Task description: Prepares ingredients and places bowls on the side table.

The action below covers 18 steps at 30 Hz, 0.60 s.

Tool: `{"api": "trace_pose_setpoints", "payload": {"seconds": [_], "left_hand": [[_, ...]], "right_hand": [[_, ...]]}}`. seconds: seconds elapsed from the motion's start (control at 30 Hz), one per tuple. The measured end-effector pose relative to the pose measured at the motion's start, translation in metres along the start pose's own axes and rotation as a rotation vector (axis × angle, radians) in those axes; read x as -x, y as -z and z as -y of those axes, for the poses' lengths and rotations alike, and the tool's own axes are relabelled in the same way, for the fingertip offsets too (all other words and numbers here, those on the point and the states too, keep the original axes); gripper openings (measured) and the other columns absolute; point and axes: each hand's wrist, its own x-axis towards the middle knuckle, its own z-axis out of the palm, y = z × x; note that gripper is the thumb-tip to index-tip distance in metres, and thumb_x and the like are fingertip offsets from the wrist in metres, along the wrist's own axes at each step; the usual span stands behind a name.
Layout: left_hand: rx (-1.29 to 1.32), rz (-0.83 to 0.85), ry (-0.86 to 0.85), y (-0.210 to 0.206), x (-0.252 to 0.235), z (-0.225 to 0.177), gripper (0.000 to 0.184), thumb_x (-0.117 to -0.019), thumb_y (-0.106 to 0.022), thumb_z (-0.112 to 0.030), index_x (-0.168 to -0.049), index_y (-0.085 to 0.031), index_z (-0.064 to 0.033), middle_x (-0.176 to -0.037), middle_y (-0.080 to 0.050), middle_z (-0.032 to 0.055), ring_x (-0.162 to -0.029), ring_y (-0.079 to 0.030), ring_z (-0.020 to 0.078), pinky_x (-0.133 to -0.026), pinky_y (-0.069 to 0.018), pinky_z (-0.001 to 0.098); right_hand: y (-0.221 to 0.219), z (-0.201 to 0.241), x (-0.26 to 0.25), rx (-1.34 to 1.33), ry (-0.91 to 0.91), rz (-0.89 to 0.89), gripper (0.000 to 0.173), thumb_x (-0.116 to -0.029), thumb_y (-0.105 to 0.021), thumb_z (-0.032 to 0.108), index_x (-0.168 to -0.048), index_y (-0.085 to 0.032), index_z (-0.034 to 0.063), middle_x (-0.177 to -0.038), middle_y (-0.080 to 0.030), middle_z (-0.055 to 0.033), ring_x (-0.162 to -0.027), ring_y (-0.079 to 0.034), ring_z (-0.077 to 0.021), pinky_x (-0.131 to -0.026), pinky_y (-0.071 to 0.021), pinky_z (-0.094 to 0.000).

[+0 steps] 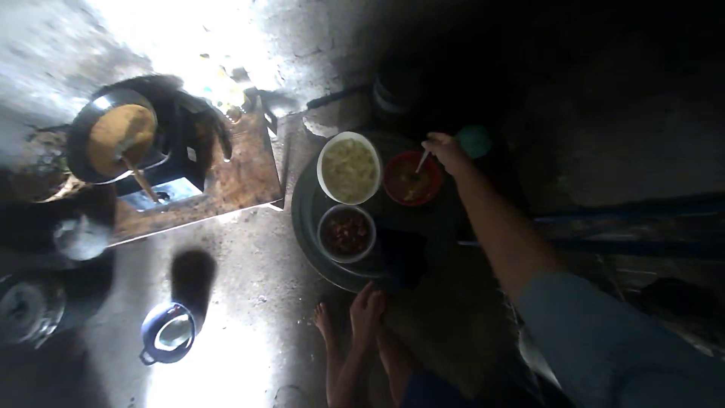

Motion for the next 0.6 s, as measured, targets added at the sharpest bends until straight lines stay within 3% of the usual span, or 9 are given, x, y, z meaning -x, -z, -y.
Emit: {"api": "trace_pose_setpoints", "payload": {"seconds": [0.07,0.13,0.17,0.27,0.33,0.47,0.6], "left_hand": [[-0.027,0.069,-0.055,-0.026,-0.017,-0.027,0.042,-0.1077,-0.050,-0.014,-0.146,-0.048,0.0030,-0.125,-0.065,0.0231,-0.105,-0.069,0.0235,-0.092,-0.0575,0.0375],[-0.053,0.119,-0.111,-0.052,-0.046,-0.050,0.046,-0.1075,-0.051,-0.014,-0.150,-0.043,0.0024,-0.125,-0.064,0.0247,-0.104,-0.069,0.0249,-0.092,-0.0576,0.0382],[-0.073,0.135,-0.122,-0.065,-0.062,-0.062,0.051,-0.1078,-0.051,-0.015,-0.154,-0.038,0.0014,-0.128,-0.063,0.0264,-0.106,-0.069,0.0268,-0.093,-0.0570,0.0393],[-0.139,0.124,-0.134,-0.100,-0.114,-0.089,0.063,-0.1085,-0.051,-0.019,-0.161,-0.021,-0.0022,-0.131,-0.060,0.0300,-0.108,-0.068,0.0326,-0.094,-0.0570,0.0436],[-0.159,0.085,-0.115,-0.118,-0.143,-0.101,0.067,-0.1085,-0.051,-0.020,-0.163,-0.015,-0.0044,-0.134,-0.058,0.0313,-0.110,-0.067,0.0351,-0.095,-0.0559,0.0454],[-0.230,-0.025,-0.152,-0.139,-0.179,-0.106,0.065,-0.1051,-0.058,-0.017,-0.162,-0.027,-0.0113,-0.138,-0.057,0.0294,-0.116,-0.065,0.0399,-0.098,-0.0542,0.0512],[-0.196,-0.093,-0.140,-0.139,-0.187,-0.101,0.060,-0.1024,-0.062,-0.012,-0.158,-0.038,-0.0131,-0.131,-0.061,0.0273,-0.105,-0.069,0.0364,-0.089,-0.0585,0.0481]], "right_hand": [[0.003,0.002,0.018,0.137,0.050,0.084,0.038,-0.1066,-0.058,0.025,-0.134,-0.063,-0.0003,-0.133,-0.064,-0.0235,-0.121,-0.063,-0.0344,-0.105,-0.0492,-0.0508],[0.012,0.001,0.047,0.327,0.103,0.140,0.034,-0.1099,-0.051,0.026,-0.128,-0.067,0.0013,-0.124,-0.067,-0.0226,-0.108,-0.068,-0.0352,-0.097,-0.0541,-0.0534],[0.019,0.000,0.064,0.385,0.154,0.142,0.033,-0.1106,-0.049,0.022,-0.128,-0.067,0.0001,-0.127,-0.066,-0.0229,-0.110,-0.069,-0.0357,-0.099,-0.0542,-0.0532],[0.038,-0.012,0.097,0.413,0.342,-0.011,0.031,-0.1101,-0.045,0.010,-0.126,-0.067,-0.0054,-0.128,-0.066,-0.0255,-0.110,-0.070,-0.0365,-0.102,-0.0553,-0.0495],[0.036,-0.020,0.097,0.345,0.350,-0.101,0.033,-0.1106,-0.042,0.009,-0.130,-0.064,-0.0068,-0.127,-0.067,-0.0265,-0.112,-0.070,-0.0361,-0.103,-0.0544,-0.0476],[0.000,-0.037,0.084,0.202,0.264,-0.028,0.036,-0.1118,-0.040,0.013,-0.135,-0.061,-0.0033,-0.130,-0.067,-0.0227,-0.116,-0.069,-0.0320,-0.106,-0.0525,-0.0454],[-0.001,-0.070,0.109,0.425,0.611,0.099,0.027,-0.1061,-0.052,0.006,-0.123,-0.071,-0.0028,-0.126,-0.071,-0.0184,-0.118,-0.069,-0.0317,-0.106,-0.0531,-0.0451]]}}
